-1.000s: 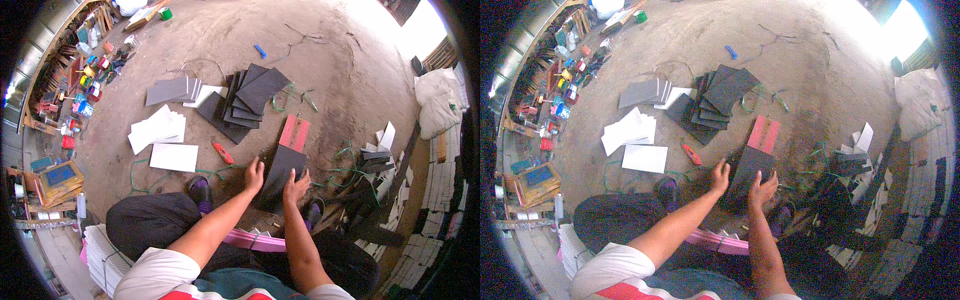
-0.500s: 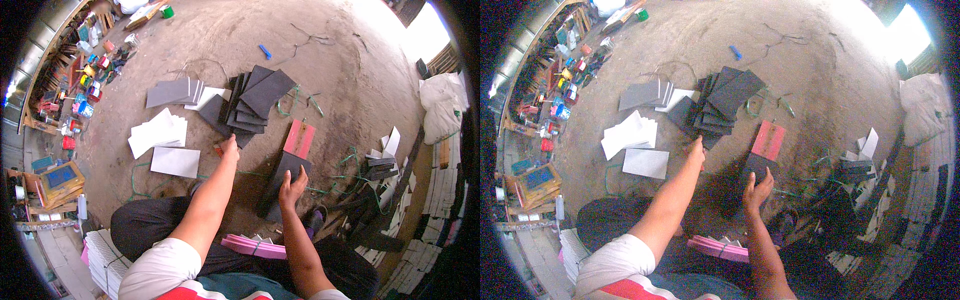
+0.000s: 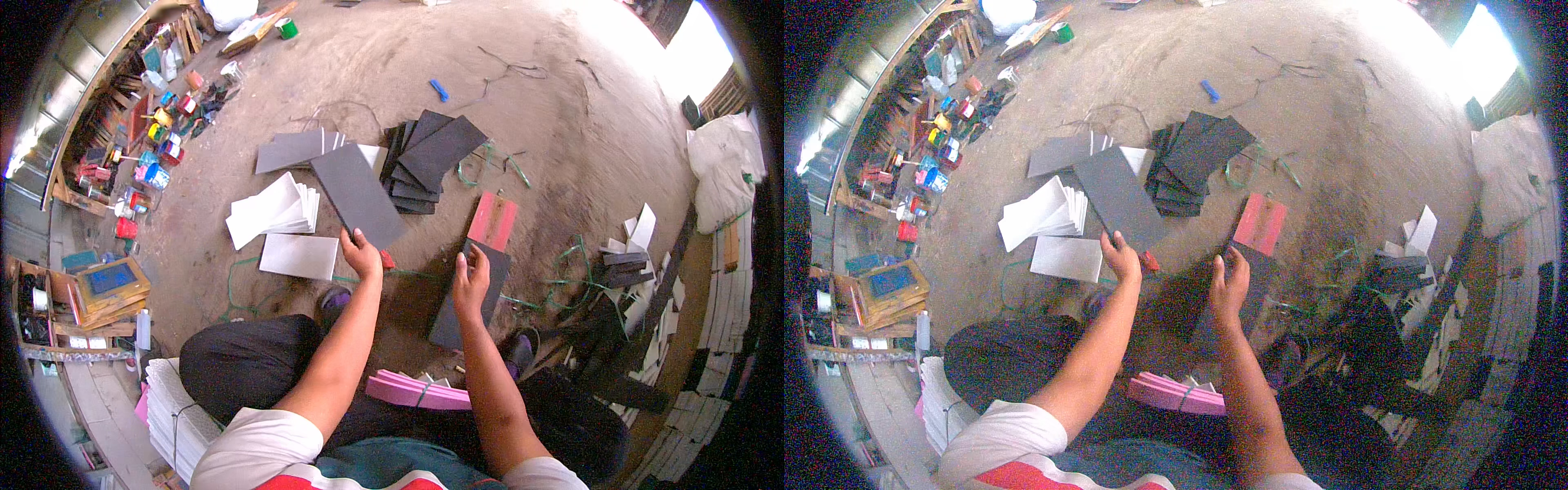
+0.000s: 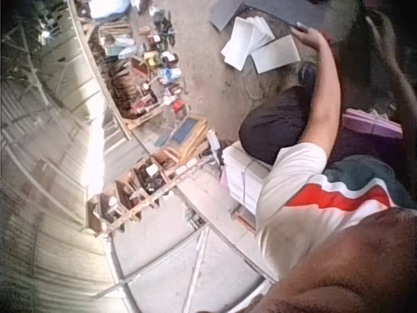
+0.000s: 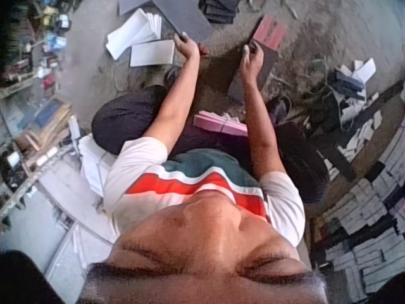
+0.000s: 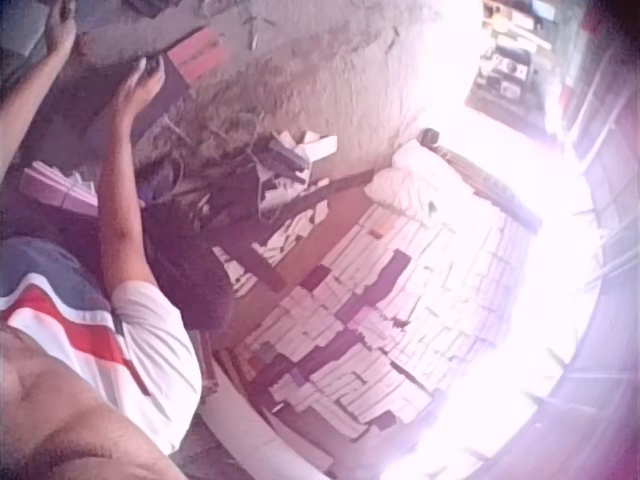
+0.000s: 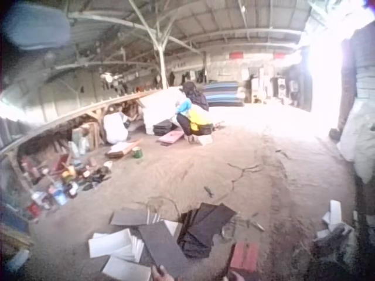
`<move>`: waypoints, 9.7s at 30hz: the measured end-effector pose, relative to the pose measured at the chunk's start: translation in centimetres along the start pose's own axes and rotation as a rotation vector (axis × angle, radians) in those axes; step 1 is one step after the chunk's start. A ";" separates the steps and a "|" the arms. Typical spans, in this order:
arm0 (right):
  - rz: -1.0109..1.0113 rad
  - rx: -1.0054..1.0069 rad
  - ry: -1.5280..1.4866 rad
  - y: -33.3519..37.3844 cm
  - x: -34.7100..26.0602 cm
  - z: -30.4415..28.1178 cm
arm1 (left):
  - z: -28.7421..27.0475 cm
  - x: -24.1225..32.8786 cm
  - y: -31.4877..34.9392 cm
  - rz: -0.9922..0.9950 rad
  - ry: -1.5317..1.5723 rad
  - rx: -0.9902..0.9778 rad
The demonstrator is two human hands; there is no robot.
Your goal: The person sits on the floor and stacks rectangular tiles of different colors. They align the tiles, then use a green string to tie the stack into a bundle.
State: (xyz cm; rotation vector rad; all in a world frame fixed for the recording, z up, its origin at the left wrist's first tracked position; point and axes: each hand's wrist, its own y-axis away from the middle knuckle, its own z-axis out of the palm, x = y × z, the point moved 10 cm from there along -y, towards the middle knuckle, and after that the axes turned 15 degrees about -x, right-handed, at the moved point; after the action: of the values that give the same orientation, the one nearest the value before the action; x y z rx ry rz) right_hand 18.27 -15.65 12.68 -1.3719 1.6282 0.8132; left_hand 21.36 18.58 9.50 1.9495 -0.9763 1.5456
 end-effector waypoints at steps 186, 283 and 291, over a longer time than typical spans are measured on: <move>-0.025 0.110 0.342 -0.3 -2.2 -5.2 | 19.1 -0.4 -3.0 -0.158 -0.094 -0.610; 0.075 0.056 -0.225 -3.4 -1.8 -8.7 | 9.2 8.2 5.8 -0.259 0.475 -0.905; 0.023 0.156 -0.351 -1.8 -0.3 -15.7 | 13.3 11.2 16.6 -0.040 0.273 -1.342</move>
State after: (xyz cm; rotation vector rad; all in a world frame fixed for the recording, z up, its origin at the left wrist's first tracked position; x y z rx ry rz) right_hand 17.09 -29.68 19.89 -1.0370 1.4022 0.8661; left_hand 18.33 -4.43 15.68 0.7674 -1.3079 0.6758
